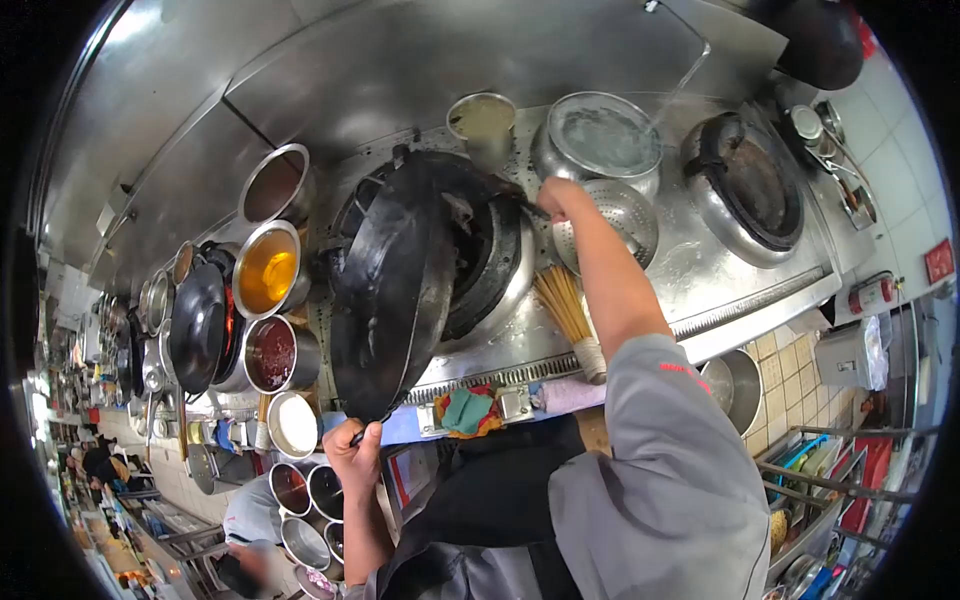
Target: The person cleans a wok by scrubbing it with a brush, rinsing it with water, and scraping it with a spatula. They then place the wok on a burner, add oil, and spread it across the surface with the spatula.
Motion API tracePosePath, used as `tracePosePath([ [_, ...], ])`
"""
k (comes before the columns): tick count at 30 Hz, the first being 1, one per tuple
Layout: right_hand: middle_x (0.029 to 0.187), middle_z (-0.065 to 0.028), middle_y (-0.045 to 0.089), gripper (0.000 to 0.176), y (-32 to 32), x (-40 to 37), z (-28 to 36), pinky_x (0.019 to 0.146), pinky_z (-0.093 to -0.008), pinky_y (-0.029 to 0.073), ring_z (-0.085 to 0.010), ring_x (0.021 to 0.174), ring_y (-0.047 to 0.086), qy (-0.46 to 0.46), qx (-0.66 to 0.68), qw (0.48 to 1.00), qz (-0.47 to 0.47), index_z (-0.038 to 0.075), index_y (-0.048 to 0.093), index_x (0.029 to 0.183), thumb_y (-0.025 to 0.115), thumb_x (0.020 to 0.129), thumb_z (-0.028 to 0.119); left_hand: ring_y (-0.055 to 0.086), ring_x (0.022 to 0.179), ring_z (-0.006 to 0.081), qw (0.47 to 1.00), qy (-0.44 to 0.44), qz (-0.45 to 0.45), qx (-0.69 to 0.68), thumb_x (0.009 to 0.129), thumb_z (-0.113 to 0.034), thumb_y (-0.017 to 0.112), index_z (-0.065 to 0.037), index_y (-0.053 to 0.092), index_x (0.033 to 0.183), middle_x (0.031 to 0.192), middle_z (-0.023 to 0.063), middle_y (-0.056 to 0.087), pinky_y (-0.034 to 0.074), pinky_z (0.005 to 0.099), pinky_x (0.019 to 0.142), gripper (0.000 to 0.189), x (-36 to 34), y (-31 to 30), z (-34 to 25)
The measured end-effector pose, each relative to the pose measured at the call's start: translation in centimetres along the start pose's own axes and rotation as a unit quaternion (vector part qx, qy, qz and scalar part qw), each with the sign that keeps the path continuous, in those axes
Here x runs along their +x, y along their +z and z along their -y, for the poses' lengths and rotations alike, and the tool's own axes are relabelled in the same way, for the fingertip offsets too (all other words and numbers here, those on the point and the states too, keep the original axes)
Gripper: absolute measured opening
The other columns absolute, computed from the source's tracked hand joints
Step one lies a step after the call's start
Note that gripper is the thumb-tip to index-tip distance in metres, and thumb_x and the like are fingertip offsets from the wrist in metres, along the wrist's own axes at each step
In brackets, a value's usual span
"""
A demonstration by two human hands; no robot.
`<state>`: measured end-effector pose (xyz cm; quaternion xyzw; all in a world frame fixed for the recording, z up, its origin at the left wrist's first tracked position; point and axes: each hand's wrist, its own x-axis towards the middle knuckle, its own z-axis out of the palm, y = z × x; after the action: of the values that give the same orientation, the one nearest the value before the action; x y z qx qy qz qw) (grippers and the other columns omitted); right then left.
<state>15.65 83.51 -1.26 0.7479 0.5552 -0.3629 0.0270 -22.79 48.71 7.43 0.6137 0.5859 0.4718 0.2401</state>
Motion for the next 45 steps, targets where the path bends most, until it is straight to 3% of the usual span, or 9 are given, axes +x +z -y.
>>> tracePosePath([
  [2,0.074,-0.0184,0.068,0.017,-0.3,-1.0,0.2,0.05,-0.0387,0.05,-0.0268,0.057,0.067,0.011,-0.019,1.0,-0.002,-0.006,0.066,0.08,0.056,0.08,0.008,0.029,0.046,0.0146,1.0,0.005,0.003,-0.003,0.077,-0.016,0.077,-0.003,0.036,0.055,0.05,0.0035,0.032,0.022,0.0309,0.045,0.048,0.1,0.0,0.4],
  [4,0.081,-0.0223,0.069,0.017,1.2,-0.7,-0.1,0.061,-0.0403,0.054,-0.0311,0.069,0.07,-0.219,-0.342,0.914,0.027,-0.006,0.069,0.082,0.059,0.074,0.006,0.028,0.046,0.0142,1.0,0.01,0.002,0.01,0.078,-0.018,0.076,-0.004,0.035,0.055,0.05,0.0034,0.031,0.022,0.031,0.045,0.049,0.0,-0.1,0.3],
  [7,0.085,-0.0234,0.069,0.018,3.2,-4.0,-0.3,0.072,-0.0414,0.055,-0.0348,0.081,0.069,-0.168,-0.201,0.96,-0.102,-0.004,0.071,0.083,0.063,0.07,0.006,0.028,0.046,0.0142,1.0,0.004,0.009,0.006,0.078,-0.018,0.077,-0.004,0.034,0.055,0.05,0.0034,0.03,0.021,0.0316,0.045,0.05,-0.2,-0.1,0.3],
  [11,0.098,-0.0192,0.07,0.022,4.5,-4.4,0.1,0.081,-0.0417,0.055,-0.0337,0.093,0.068,-0.117,-0.138,0.958,-0.223,0.001,0.072,0.091,0.059,0.077,0.01,0.027,0.05,0.0099,1.0,0.002,0.013,0.001,0.082,-0.023,0.074,-0.005,0.032,0.058,0.053,-0.0009,0.029,0.02,0.0305,0.047,0.052,-0.4,-0.1,0.8],
  [13,0.1,-0.0187,0.069,0.023,4.3,-3.7,0.3,0.082,-0.0423,0.055,-0.0339,0.095,0.068,-0.091,-0.126,0.968,-0.197,0.001,0.072,0.093,0.059,0.077,0.01,0.027,0.047,0.0144,1.0,-0.007,-0.005,0.008,0.078,-0.019,0.077,-0.004,0.032,0.057,0.051,0.0037,0.029,0.02,0.0326,0.046,0.052,-0.3,0.0,0.6],
  [21,0.095,-0.022,0.069,0.021,4.3,-2.8,-0.5,0.078,-0.0446,0.055,-0.0371,0.092,0.067,-0.111,-0.102,0.964,-0.22,-0.001,0.07,0.09,0.058,0.076,0.008,0.027,0.047,0.013,1.0,-0.01,0.003,-0.02,0.079,-0.022,0.078,-0.005,0.031,0.057,0.051,0.0017,0.031,0.02,0.0312,0.045,0.054,0.2,-0.3,0.1],
  [26,0.103,-0.0177,0.069,0.023,4.3,-3.2,0.0,0.079,-0.0424,0.056,-0.0337,0.097,0.068,-0.093,-0.154,0.971,-0.158,0.002,0.071,0.096,0.059,0.079,0.011,0.029,0.049,0.0116,1.0,0.003,0.024,0.004,0.08,-0.021,0.077,-0.005,0.033,0.058,0.053,0.0003,0.031,0.021,0.03,0.047,0.051,-0.2,-0.5,0.1],
  [32,0.096,-0.0214,0.069,0.024,3.8,-2.8,0.1,0.079,-0.0435,0.055,-0.0375,0.095,0.067,-0.116,-0.143,0.965,-0.188,0.001,0.071,0.094,0.062,0.073,0.01,0.032,0.048,0.0133,1.0,0.017,0.02,0.014,0.079,-0.021,0.078,-0.005,0.036,0.057,0.052,0.0008,0.034,0.023,0.0298,0.047,0.05,0.6,-0.4,-0.3],
  [45,0.101,-0.0197,0.069,0.022,4.2,-3.0,3.1,0.079,-0.0437,0.055,-0.0358,0.097,0.067,-0.099,-0.14,0.967,-0.187,0.003,0.072,0.095,0.058,0.079,0.01,0.033,0.044,0.0187,0.999,0.032,0.011,0.012,0.073,-0.018,0.082,-0.004,0.036,0.055,0.05,0.0043,0.034,0.023,0.0319,0.045,0.051,0.3,0.0,0.2],
])
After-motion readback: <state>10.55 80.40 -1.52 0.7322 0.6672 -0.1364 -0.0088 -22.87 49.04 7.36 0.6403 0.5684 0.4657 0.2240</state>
